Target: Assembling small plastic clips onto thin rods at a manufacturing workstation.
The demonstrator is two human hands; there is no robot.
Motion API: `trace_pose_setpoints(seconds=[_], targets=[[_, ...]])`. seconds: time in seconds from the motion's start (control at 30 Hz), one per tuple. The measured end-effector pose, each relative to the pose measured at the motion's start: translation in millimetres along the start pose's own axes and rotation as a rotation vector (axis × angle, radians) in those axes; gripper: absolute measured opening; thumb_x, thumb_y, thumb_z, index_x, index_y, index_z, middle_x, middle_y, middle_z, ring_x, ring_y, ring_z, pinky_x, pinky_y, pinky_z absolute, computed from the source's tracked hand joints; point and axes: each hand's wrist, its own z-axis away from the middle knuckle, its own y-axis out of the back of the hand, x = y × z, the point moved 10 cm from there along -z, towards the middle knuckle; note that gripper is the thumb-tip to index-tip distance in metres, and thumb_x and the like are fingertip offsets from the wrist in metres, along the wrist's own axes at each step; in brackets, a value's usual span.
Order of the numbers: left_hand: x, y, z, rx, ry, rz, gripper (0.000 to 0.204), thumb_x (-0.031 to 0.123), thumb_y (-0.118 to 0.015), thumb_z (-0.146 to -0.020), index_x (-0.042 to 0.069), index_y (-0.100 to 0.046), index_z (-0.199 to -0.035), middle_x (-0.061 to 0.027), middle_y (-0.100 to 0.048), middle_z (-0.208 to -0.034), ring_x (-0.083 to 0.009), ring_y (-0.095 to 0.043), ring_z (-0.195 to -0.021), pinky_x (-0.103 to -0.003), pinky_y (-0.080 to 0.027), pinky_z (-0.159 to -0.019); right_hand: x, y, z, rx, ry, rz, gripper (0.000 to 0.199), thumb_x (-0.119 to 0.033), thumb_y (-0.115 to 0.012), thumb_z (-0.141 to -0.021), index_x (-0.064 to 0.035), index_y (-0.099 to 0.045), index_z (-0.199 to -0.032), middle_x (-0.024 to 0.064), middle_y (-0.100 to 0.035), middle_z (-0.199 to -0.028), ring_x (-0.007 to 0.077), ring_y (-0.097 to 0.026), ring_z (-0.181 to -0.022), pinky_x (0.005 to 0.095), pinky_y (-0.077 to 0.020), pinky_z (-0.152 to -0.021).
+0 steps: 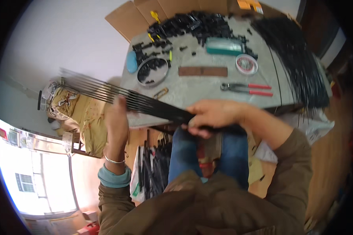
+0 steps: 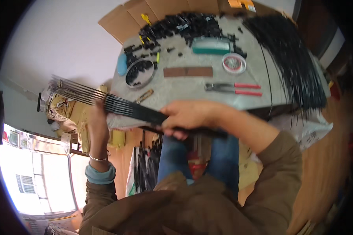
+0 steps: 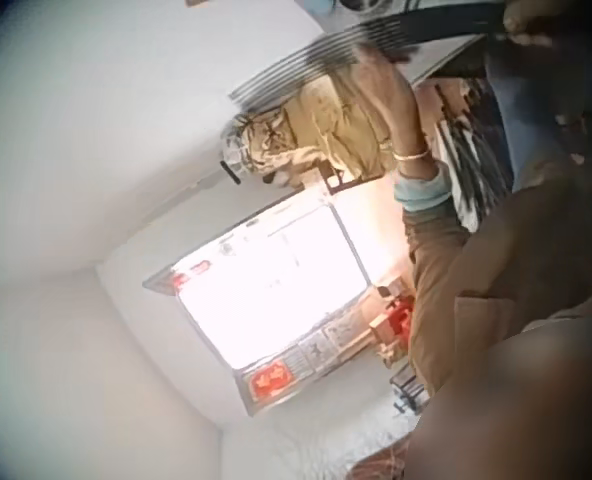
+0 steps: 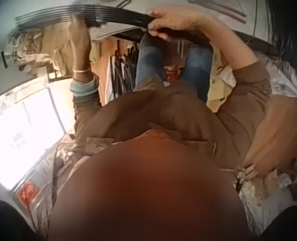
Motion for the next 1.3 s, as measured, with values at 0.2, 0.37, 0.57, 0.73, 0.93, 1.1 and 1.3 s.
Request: trace_pose_setpoints(seconds=[0.2,0.37,0.57,0.73,0.93,1.1,1.3], targets=[[33.5,-96.8,124.4,-0.239,-0.77,-0.508,0.032,0.015,-0.07,-0.08,-0.001,-0.063,-0.107,-0.011,-0.065,-0.077,-0.0171,-0.06,-0.065,-0.028,-0.047,-0.06,95.5,6.0,-7.9,-0.234,-0.389,0.616,0.016,-0.011,-0.056,-0.083,0.0009,-0.06,-0.093,0.0056,-0.06,-0.072,0.0154,-0.057,-0.057,0.03,-0.0475,-0.053],[-115.8,-191.3,196.8,-1.251,0.681,0.311,0.032,0.023,-0.062,-0.091,0.0,-0.062,-0.112,-0.0145,-0.067,-0.089,-0.024,-0.067,-0.074,-0.032,-0.054,-0.063,99.0,-42.4,-16.1,-0.419,-0.35,1.028,0.026,-0.013,-0.061,-0.078,0.0018,-0.065,-0.098,0.0104,-0.067,-0.082,0.0231,-0.065,-0.071,0.0324,-0.0525,-0.063],[-125.2,-181.1,165.8,-1.195,0.445,0.293,0.029,0.024,-0.056,-0.094,-0.004,-0.06,-0.097,-0.0121,-0.066,-0.08,-0.0207,-0.066,-0.069,-0.03,-0.055,-0.064,47.9,-105.9,25.3,-0.378,-0.007,0.3,0.036,-0.018,-0.066,-0.086,0.0006,-0.062,-0.116,0.0061,-0.067,-0.102,0.0134,-0.06,-0.092,0.0308,-0.048,-0.084],[-18.6,-189.6,89.8,-1.197,0.378,0.574,0.028,0.022,-0.056,-0.093,-0.005,-0.059,-0.102,-0.0123,-0.067,-0.082,-0.0201,-0.067,-0.077,-0.03,-0.055,-0.071,137.8,-46.6,4.8,0.041,-0.103,0.516,0.055,-0.027,-0.068,-0.088,-0.004,-0.048,-0.134,0.0087,-0.057,-0.123,0.0166,-0.055,-0.108,0.0311,-0.0447,-0.094],[-7.4,-227.6,70.9,-0.861,0.082,0.689,0.026,0.023,-0.053,-0.095,-0.001,-0.06,-0.104,-0.0106,-0.067,-0.088,-0.0188,-0.067,-0.084,-0.031,-0.054,-0.078,172.6,-4.0,-18.7,0.145,-0.023,-0.033,0.053,-0.037,-0.065,-0.089,-0.0119,-0.052,-0.133,0.0025,-0.047,-0.137,0.0173,-0.047,-0.123,0.037,-0.047,-0.094],[-110.4,-226.3,143.6,-0.741,0.185,0.605,0.025,0.018,-0.051,-0.096,-0.003,-0.058,-0.107,-0.0099,-0.067,-0.093,-0.018,-0.065,-0.091,-0.03,-0.052,-0.084,305.4,-57.3,-32.5,-0.126,-0.255,0.145,0.049,-0.044,-0.051,-0.095,-0.0074,-0.055,-0.128,0.0073,-0.058,-0.125,0.0188,-0.054,-0.112,0.0323,-0.0459,-0.093],[-96.8,-187.1,142.5,-0.594,0.233,0.806,0.025,0.014,-0.05,-0.097,-0.005,-0.053,-0.113,-0.0116,-0.065,-0.095,-0.0187,-0.065,-0.09,-0.031,-0.053,-0.08,335.6,-115.3,-37.0,-0.168,-0.31,0.357,0.043,-0.038,-0.055,-0.094,-0.0047,-0.057,-0.122,0.0053,-0.059,-0.113,0.0162,-0.053,-0.102,0.0278,-0.0432,-0.088]])
